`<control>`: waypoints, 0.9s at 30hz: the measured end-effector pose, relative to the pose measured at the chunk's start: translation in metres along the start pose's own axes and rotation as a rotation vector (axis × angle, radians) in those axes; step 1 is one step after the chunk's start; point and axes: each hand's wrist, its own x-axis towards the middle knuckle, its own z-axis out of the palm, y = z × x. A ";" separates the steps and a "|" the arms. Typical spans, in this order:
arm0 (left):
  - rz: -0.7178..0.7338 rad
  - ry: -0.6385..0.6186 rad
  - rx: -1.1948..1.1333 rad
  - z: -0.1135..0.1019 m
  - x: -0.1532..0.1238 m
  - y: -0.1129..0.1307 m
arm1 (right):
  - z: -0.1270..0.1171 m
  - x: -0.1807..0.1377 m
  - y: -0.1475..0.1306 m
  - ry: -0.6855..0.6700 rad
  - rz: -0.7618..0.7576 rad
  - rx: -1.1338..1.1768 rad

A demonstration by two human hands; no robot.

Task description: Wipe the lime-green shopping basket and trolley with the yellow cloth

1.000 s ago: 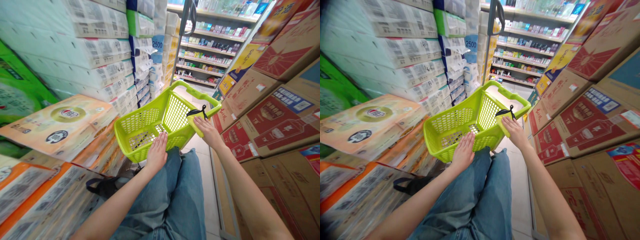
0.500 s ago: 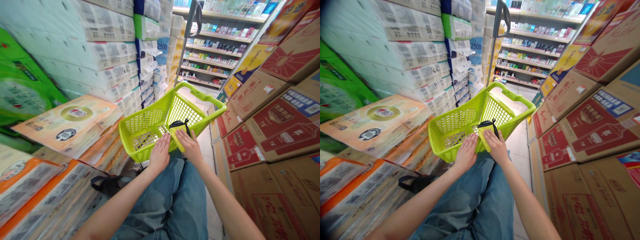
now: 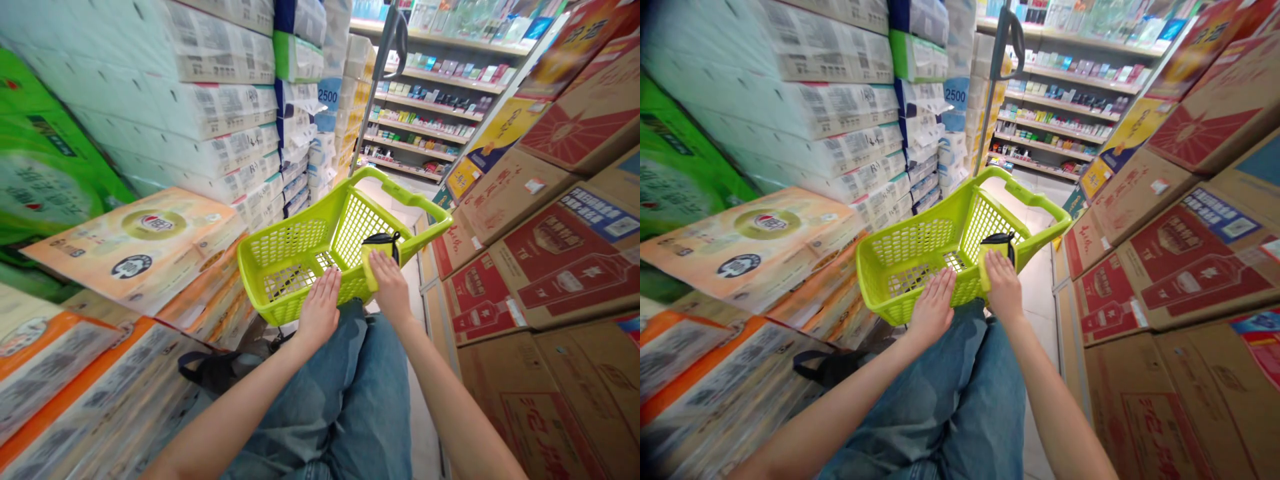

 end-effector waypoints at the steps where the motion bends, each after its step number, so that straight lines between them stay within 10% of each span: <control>1: -0.001 -0.005 0.001 0.000 0.000 0.000 | 0.007 -0.004 -0.018 -0.005 -0.037 0.044; 5: -0.005 -0.021 0.008 -0.001 0.000 -0.001 | 0.012 -0.013 -0.042 -0.075 -0.164 0.106; 14: -0.006 -0.022 0.020 0.000 0.001 0.001 | -0.039 0.014 0.088 0.036 0.076 -0.138; 22: -0.007 -0.025 0.019 -0.002 0.000 0.000 | 0.016 -0.013 -0.041 -0.036 -0.074 0.057; 27: 0.002 -0.017 0.024 -0.001 0.001 -0.002 | 0.002 -0.014 -0.024 -0.117 -0.177 0.038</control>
